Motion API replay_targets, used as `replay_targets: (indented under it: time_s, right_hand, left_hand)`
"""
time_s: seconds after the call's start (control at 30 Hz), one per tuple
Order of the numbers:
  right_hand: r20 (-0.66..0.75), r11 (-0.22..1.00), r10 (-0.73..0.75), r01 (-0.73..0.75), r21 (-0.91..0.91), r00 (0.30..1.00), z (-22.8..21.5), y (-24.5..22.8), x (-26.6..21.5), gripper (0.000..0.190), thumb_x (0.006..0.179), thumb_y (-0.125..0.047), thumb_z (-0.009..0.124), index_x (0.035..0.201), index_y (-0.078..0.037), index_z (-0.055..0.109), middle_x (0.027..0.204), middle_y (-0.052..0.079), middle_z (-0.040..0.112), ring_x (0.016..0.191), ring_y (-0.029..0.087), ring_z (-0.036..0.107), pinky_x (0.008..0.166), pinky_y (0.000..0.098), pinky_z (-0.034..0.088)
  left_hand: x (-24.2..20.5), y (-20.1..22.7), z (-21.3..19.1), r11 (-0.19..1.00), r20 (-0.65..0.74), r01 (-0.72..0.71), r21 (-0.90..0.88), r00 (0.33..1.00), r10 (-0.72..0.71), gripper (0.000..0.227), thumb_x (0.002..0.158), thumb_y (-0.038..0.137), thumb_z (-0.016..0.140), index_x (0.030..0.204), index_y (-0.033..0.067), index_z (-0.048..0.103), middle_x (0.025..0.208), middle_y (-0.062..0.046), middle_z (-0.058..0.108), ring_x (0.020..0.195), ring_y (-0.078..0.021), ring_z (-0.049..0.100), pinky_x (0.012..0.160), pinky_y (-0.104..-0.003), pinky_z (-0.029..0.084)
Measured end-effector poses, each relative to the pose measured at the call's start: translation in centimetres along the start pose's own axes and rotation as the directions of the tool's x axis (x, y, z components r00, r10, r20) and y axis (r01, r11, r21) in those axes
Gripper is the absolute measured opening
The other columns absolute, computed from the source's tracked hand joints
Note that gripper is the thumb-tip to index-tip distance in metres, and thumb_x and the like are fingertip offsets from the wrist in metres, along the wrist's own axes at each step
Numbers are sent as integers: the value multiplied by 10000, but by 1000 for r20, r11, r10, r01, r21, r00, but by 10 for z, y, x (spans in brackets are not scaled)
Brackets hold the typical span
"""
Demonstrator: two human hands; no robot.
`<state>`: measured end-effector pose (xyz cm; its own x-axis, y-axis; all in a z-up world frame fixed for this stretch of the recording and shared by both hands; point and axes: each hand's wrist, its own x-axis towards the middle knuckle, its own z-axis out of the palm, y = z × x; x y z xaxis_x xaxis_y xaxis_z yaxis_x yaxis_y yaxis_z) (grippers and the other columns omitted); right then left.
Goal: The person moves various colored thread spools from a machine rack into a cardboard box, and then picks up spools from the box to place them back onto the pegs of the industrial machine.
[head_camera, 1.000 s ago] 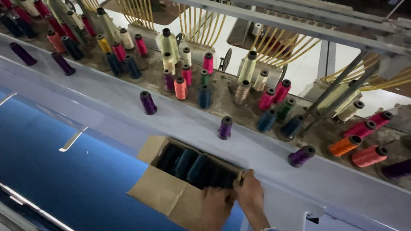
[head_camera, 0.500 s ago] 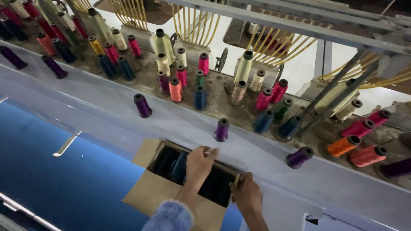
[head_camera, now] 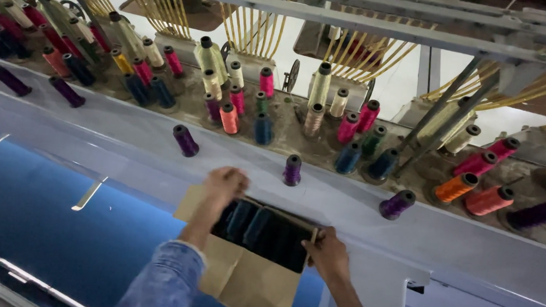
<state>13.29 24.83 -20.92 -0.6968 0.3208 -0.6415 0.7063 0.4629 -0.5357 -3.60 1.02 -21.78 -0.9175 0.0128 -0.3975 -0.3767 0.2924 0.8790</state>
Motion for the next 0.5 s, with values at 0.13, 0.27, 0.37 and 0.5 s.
replay_targets:
  time_s: [0.13,0.27,0.37,0.5]
  right_hand:
    - [-17,1000,-19,19,-10,1000,10,15,17,411,925,-413,750,1131,-139,524,835,41,779,698,208,774,690,372,587]
    - [-3,997,-10,10,70,1000,3,7,7,406,906,-364,794,1106,-116,542,805,70,793,665,209,770,689,363,591]
    - [-11,996,-1,2,89,1000,-2,-3,-4,350,923,-353,778,1036,-132,531,824,72,766,678,204,770,705,355,586]
    - [-33,999,-28,29,37,999,5,8,7,402,866,-397,805,1033,-150,534,696,43,762,610,187,733,670,333,524]
  left_hand:
    - [3,-6,-48,995,-214,-66,78,973,81,457,932,332,624,1274,39,553,1090,-167,732,998,-334,686,815,-438,519]
    - [4,-69,-44,784,-254,94,614,964,83,405,1025,381,488,1173,4,507,1075,-261,704,1023,-487,674,856,-603,494]
    - [-2,-107,-17,669,-87,-5,743,991,105,233,777,99,542,903,-25,693,1003,-270,710,1011,-501,653,892,-584,499]
    - [-57,-63,1,557,115,-47,829,989,-88,428,1016,376,618,1167,-24,614,1297,-298,545,1313,-531,414,1126,-674,340]
